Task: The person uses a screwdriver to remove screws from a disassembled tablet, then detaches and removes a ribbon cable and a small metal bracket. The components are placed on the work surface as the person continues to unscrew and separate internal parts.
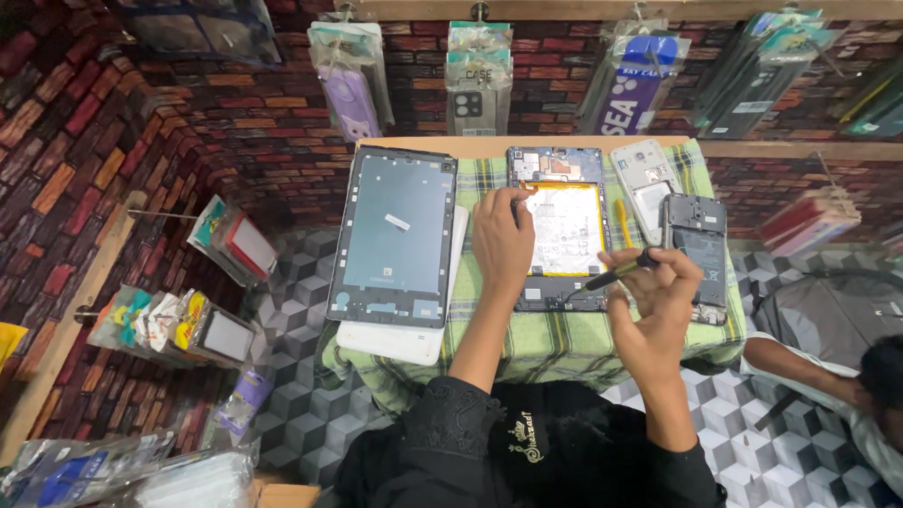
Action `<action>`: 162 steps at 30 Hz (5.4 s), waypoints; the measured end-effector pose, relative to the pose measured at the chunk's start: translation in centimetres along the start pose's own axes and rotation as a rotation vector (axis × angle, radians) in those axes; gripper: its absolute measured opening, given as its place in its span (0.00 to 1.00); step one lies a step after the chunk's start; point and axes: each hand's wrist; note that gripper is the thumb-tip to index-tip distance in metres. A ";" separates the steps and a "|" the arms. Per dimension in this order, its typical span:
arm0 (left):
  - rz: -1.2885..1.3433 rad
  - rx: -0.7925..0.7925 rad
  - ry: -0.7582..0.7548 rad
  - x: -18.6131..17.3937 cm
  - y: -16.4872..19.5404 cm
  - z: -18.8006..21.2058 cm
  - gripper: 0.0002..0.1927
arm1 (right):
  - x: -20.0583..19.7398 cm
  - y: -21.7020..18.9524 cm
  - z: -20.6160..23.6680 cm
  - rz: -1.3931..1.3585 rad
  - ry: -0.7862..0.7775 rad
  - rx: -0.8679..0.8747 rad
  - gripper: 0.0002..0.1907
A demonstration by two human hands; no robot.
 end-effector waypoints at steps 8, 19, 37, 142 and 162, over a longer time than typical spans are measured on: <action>-0.011 -0.018 -0.014 0.1 0.0 0.0 0.05 | 0.1 0.3 -0.1 0.124 0.014 -0.022 0.30; -0.018 0.004 -0.003 0.5 -0.4 0.1 0.05 | 0.7 1.2 1.0 0.164 0.116 -0.067 0.32; 0.013 0.005 0.001 0.4 -0.3 0.2 0.05 | 0.4 0.8 0.8 0.192 0.029 -0.055 0.35; 0.006 0.353 -0.272 -10.7 0.1 3.8 0.07 | 1.3 8.5 1.9 -0.209 0.054 -0.291 0.45; 0.038 0.221 -0.425 -8.0 -0.3 5.9 0.11 | 1.8 8.9 2.1 -0.173 0.127 -0.386 0.36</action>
Point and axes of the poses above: each hand's wrist, its own z-axis away from the middle knuckle, its own x-axis out of the palm, y = z × x, and after that the axes turned 11 degrees about y, right-handed
